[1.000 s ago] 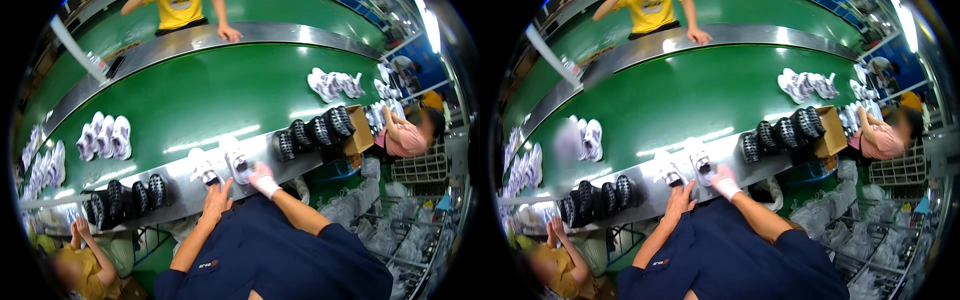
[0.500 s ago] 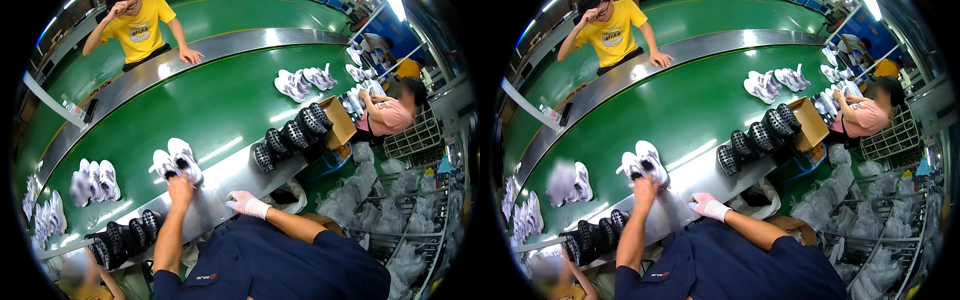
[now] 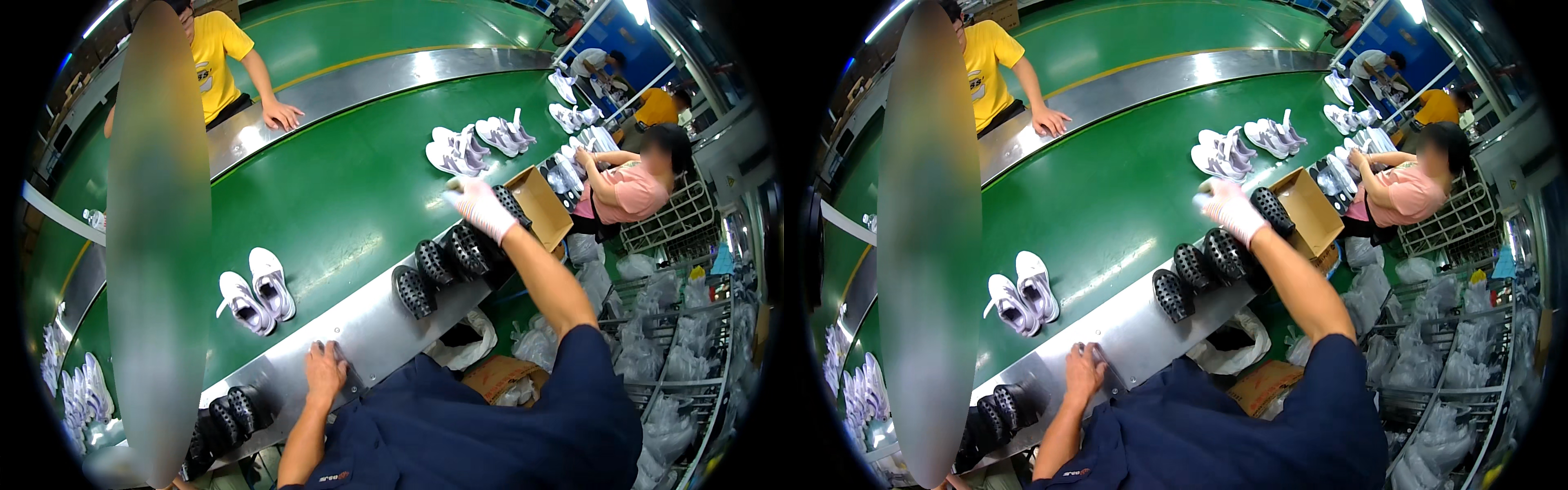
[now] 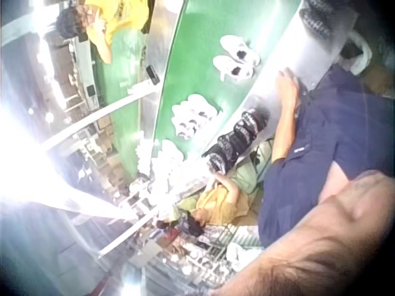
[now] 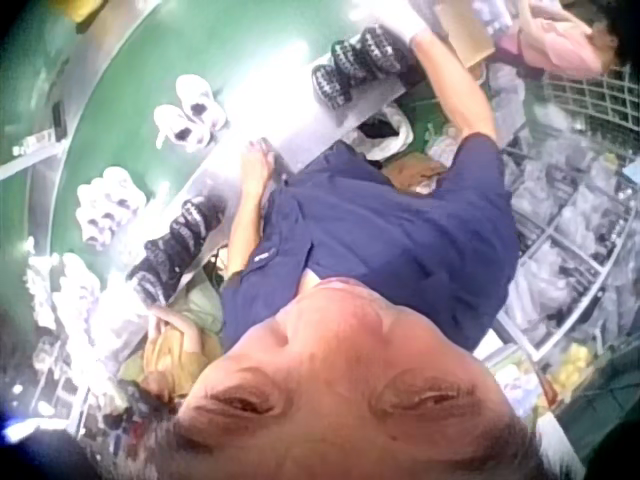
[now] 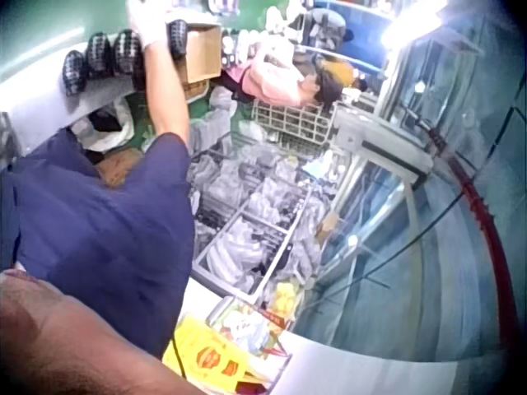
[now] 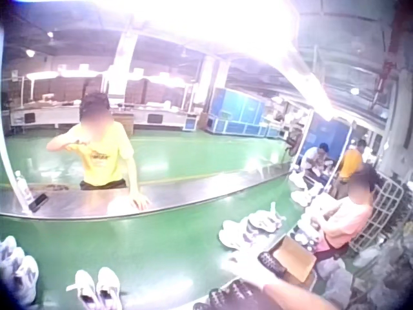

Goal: The person assembles shoe components on a production line, inserting black soles into white shoe uppers and pressing them together by hand before placing the partially assembled shoes back onto the conveyor belt.

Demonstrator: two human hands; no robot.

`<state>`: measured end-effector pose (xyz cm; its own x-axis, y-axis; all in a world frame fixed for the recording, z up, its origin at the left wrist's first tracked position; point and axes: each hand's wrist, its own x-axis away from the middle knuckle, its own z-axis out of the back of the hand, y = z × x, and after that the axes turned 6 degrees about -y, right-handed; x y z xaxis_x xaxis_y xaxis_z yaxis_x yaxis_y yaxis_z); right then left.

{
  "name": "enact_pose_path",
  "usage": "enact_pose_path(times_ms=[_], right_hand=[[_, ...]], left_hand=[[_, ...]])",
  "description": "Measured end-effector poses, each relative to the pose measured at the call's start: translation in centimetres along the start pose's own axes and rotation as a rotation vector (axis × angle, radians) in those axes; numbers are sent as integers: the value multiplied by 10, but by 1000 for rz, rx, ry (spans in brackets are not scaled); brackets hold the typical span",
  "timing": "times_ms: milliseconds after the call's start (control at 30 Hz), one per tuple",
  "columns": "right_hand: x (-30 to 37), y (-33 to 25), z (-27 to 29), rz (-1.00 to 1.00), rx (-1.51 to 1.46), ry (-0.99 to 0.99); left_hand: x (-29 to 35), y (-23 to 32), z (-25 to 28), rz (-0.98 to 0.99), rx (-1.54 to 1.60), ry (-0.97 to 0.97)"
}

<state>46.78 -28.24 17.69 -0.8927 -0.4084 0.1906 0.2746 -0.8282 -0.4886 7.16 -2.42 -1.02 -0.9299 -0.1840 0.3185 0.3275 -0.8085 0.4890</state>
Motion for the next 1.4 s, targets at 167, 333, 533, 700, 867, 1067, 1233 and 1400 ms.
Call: enact_pose_path(times_ms=[167, 333, 533, 700, 867, 1067, 1233, 1400], right_hand=[[-127, 112, 12, -343, 293, 56], [-197, 166, 8, -569, 389, -30], [-232, 189, 6, -575, 440, -51], [-259, 234, -7, -434, 484, 4], [-298, 300, -19, -388, -282, -244], [-291, 160, -78, -248, 136, -125], [-255, 24, -96, 8, 192, -298], [-126, -109, -99, 140, 187, -335]], left_hand=[[11, 28, -5, 87, -68, -23], [4, 34, -4, 186, -10, -23], [-5, 49, -3, 296, -27, -33], [-13, 59, -6, 350, -12, -13], [-26, 62, -1, 308, 24, 7], [-19, 61, -1, 385, 57, -19], [-44, 46, 30, 290, 395, 119], [-71, 83, 99, 76, 540, 392]])
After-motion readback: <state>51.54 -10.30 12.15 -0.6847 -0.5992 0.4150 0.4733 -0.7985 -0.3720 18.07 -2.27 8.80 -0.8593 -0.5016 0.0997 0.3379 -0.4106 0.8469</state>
